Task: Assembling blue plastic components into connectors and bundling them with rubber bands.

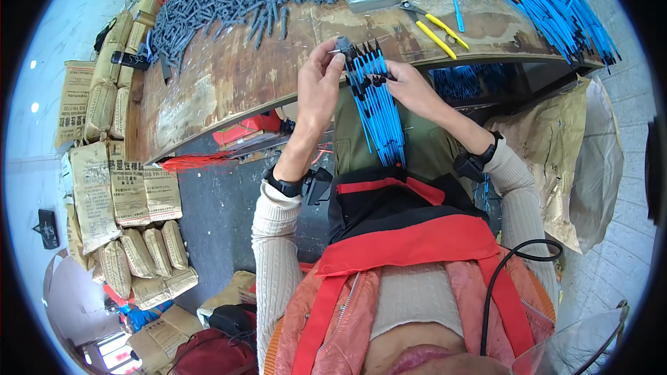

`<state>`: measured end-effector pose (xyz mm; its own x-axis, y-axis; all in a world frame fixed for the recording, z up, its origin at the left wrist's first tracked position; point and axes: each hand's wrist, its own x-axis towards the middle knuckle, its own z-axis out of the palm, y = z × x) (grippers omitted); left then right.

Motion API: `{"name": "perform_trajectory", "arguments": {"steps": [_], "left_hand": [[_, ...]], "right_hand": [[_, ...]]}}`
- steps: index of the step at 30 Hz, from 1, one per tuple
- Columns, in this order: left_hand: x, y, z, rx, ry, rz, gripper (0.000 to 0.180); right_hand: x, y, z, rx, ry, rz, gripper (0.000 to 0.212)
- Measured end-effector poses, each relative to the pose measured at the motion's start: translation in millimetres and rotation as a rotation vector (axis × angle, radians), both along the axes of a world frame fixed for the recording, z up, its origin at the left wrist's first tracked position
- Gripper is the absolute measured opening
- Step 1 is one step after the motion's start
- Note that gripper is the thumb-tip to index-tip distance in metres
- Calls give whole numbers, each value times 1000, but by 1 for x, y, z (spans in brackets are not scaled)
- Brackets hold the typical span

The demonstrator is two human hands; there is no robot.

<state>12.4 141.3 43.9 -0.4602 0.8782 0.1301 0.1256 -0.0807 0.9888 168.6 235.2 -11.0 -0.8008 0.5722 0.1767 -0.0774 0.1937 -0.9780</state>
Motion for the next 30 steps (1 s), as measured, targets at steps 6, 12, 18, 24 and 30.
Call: {"name": "perform_trajectory", "arguments": {"steps": [6, 12, 18, 24, 30], "left_hand": [[-3, 1, 20, 17, -134, -80, 33], [-7, -2, 7, 30, -272, -76, 32], [0, 2, 3, 13, -113, -29, 32], [0, 7, -6, 30, -24, 13, 31], [-8, 6, 1, 1, -88, -32, 31]], "right_hand": [[3, 5, 10, -41, 30, 24, 24], [1, -1, 3, -69, -53, 26, 24], [-1, 4, 2, -112, -54, 47, 23], [-6, 9, -3, -135, -2, 115, 21], [-11, 6, 4, -150, -13, 51, 20]]}}
